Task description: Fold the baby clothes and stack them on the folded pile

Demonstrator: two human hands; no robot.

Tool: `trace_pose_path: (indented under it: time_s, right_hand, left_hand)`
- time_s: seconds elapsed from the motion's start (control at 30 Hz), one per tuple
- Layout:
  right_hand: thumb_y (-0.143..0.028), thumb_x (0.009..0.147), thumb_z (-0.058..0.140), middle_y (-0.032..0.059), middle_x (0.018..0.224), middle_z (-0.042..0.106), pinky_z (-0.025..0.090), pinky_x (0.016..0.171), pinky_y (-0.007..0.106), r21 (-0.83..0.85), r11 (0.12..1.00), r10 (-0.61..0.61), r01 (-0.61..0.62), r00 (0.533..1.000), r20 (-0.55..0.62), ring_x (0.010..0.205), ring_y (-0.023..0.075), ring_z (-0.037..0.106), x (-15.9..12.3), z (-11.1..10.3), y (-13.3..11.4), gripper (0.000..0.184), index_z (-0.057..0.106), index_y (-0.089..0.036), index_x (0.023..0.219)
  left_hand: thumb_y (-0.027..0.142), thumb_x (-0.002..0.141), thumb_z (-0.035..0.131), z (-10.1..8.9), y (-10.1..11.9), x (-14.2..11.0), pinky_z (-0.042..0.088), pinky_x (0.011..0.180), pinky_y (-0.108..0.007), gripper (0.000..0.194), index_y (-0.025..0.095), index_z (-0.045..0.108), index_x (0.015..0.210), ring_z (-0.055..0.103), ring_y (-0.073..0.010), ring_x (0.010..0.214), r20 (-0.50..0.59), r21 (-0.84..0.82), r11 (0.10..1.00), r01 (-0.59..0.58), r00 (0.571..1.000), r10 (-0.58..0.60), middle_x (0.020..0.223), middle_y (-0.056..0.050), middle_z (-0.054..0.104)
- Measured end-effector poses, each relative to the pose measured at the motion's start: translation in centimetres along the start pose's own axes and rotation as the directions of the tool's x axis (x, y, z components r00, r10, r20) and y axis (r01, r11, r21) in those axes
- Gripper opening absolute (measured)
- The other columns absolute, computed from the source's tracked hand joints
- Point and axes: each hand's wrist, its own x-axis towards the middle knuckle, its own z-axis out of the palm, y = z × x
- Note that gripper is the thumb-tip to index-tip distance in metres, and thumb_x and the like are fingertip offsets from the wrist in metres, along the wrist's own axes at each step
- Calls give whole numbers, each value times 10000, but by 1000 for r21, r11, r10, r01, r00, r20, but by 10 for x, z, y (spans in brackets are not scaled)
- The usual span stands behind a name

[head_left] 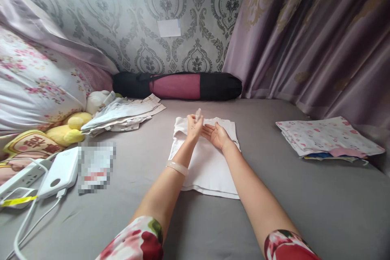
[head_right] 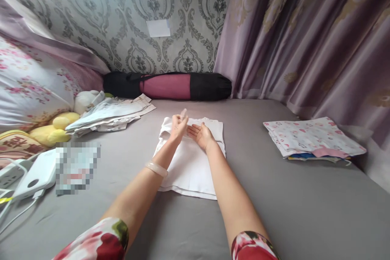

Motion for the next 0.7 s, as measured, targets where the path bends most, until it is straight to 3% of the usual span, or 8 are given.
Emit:
trace_pose_path:
  time_s: [0.07,0.13,0.2,0.3,0.37,0.47,0.7]
  right_hand:
    - [-515,991,86,214,1174,669,514,951,499,-27,999,-23,23,1000,16,1120,274,645,1,-2,-1,620,571,-145,1103]
    - [-559,976,60,195,1182,677,516,938,518,-26,998,-48,49,998,40,1143,289,633,1,-3,-2,680,570,-146,1156]
    - [-570,976,117,177,1186,684,515,940,522,39,997,-75,72,994,74,1157,293,625,2,-4,-2,660,578,-144,1179]
    - [-412,969,373,148,1146,708,524,954,487,176,981,-98,81,991,93,1125,270,645,4,-3,2,398,601,-140,1151]
    - [-187,891,492,113,1067,732,541,948,440,207,974,-98,86,994,45,1055,236,676,6,-2,5,264,612,-145,1122]
    - [24,755,502,54,906,743,571,908,385,209,973,-88,102,993,-76,930,199,706,9,-1,7,375,630,-155,1060]
    - [54,681,499,-21,702,697,607,806,352,208,955,-153,210,954,-257,776,173,701,6,-10,-3,352,642,-176,906]
  left_hand:
    - [464,829,640,2,-6,-6,450,936,-346,426,192,476,1114,588,-245,1143,147,33,998,-45,988,40,1209,-149,601]
    - [506,875,576,0,-12,-9,418,1004,-364,459,175,496,1182,551,-264,1226,199,104,987,-121,975,98,1320,-185,565]
    - [479,958,420,-6,-16,-9,389,1043,-404,419,162,507,1218,539,-277,1249,146,226,952,-207,973,177,1337,-196,564]
    - [372,983,343,-17,-24,-8,377,1043,-453,372,147,522,1219,563,-302,1210,31,435,847,-306,945,326,1254,-205,614]
    - [308,972,347,-24,-29,-8,375,1034,-461,345,141,521,1218,586,-307,1163,38,540,766,-348,920,390,1188,-206,640]
    - [259,964,333,-27,-36,-9,380,1013,-447,332,149,516,1218,609,-297,1104,79,626,685,-373,904,420,1114,-193,660]
    - [205,948,335,-27,-42,-10,404,976,-427,323,133,522,1200,615,-295,1084,129,709,607,-359,912,389,1088,-199,654]
